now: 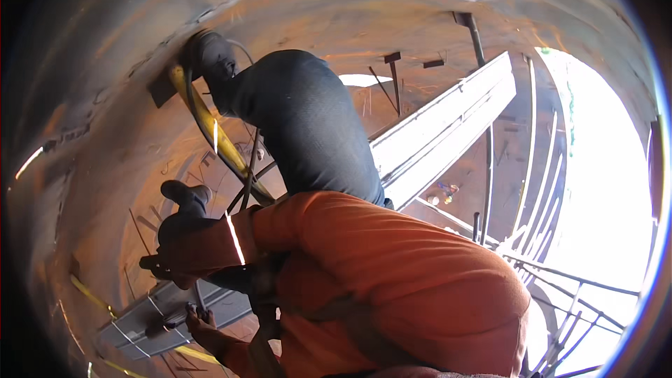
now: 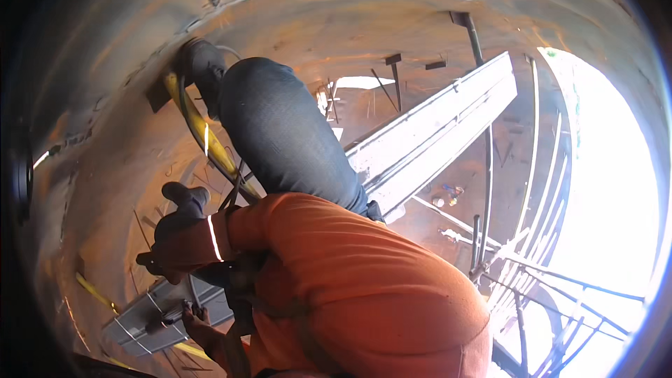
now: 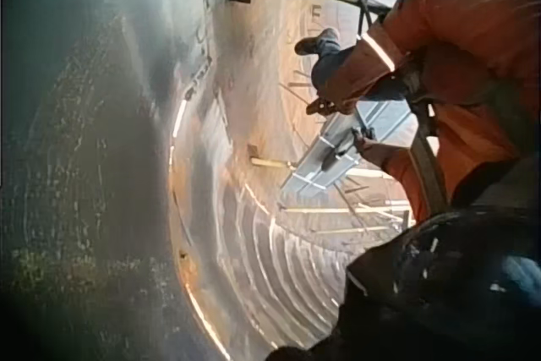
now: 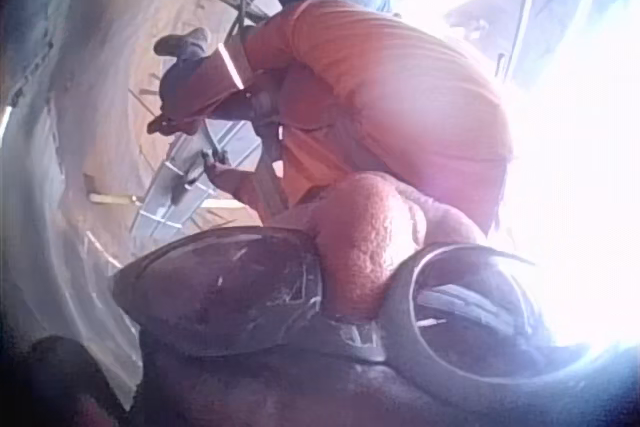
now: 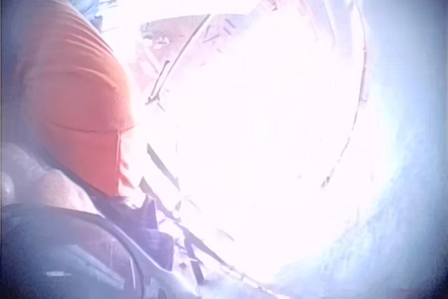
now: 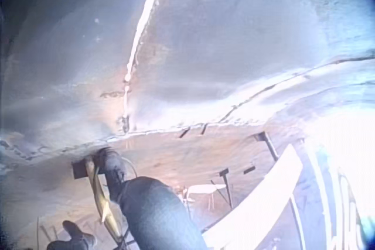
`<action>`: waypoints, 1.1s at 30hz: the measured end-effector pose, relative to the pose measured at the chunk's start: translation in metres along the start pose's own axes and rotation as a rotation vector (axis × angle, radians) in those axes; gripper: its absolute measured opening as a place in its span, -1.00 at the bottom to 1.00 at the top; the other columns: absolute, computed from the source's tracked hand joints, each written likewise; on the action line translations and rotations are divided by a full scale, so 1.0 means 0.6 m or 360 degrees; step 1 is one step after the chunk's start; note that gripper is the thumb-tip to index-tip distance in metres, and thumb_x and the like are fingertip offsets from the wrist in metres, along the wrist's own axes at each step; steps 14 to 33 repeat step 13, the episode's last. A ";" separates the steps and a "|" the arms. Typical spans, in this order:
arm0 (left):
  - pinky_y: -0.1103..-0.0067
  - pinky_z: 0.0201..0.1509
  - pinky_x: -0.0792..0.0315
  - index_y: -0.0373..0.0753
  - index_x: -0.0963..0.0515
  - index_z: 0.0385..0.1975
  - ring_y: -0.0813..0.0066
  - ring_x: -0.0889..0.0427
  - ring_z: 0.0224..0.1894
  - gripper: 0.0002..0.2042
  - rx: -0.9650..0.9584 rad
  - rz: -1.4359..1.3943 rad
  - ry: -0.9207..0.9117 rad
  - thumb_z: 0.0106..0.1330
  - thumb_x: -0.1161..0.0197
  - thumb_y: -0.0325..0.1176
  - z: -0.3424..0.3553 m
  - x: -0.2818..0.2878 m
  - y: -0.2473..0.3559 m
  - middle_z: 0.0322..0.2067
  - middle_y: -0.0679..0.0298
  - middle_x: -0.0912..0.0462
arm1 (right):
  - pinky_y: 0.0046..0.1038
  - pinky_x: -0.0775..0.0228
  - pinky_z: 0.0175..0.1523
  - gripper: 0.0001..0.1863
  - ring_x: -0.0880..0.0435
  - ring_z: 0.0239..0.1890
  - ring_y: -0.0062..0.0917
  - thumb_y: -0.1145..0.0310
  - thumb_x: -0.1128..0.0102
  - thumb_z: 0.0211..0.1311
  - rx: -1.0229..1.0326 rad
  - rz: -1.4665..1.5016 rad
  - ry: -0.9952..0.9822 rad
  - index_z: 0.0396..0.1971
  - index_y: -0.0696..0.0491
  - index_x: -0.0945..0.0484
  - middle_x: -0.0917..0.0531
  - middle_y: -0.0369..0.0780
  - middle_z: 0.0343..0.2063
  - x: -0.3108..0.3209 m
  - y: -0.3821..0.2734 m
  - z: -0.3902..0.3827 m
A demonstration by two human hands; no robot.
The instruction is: The person welds the inner seams of a large industrial metal structure using a welding rod, creating bright sparks and flashes.
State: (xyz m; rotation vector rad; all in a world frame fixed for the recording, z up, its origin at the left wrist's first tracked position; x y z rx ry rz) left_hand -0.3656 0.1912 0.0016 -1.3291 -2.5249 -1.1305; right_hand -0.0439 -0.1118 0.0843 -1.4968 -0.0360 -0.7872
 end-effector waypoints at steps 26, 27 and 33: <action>0.10 -0.21 -0.66 -0.16 -0.65 -0.16 0.36 -0.55 -0.45 -0.80 0.0255 -0.0190 0.0242 0.46 -0.32 -0.16 0.007 -0.005 0.026 -0.40 0.30 -0.60 | -0.08 -0.51 -0.22 -0.25 -0.75 -0.22 -0.24 0.10 -0.29 0.23 -0.0138 -0.0269 -0.0207 0.43 -0.06 -0.39 -0.77 -0.03 -0.09 -0.002 -0.071 0.069; 0.10 -0.21 -0.66 -0.16 -0.65 -0.16 0.36 -0.55 -0.45 -0.80 0.0255 -0.0190 0.0242 0.46 -0.32 -0.16 0.007 -0.005 0.026 -0.40 0.30 -0.60 | -0.08 -0.51 -0.22 -0.25 -0.75 -0.22 -0.24 0.10 -0.29 0.23 -0.0138 -0.0269 -0.0207 0.43 -0.06 -0.39 -0.77 -0.03 -0.09 -0.002 -0.071 0.069; 0.10 -0.21 -0.66 -0.16 -0.65 -0.16 0.36 -0.55 -0.45 -0.80 0.0255 -0.0190 0.0242 0.46 -0.32 -0.16 0.007 -0.005 0.026 -0.40 0.30 -0.60 | -0.08 -0.51 -0.22 -0.25 -0.75 -0.22 -0.24 0.10 -0.29 0.23 -0.0138 -0.0269 -0.0207 0.43 -0.06 -0.39 -0.77 -0.03 -0.09 -0.002 -0.071 0.069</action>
Point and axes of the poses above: each hand's wrist, its own z-axis towards the middle knuckle, its own x-axis out of the back of the hand, y = z × x, the point moved 2 cm from there along z, towards the middle knuckle
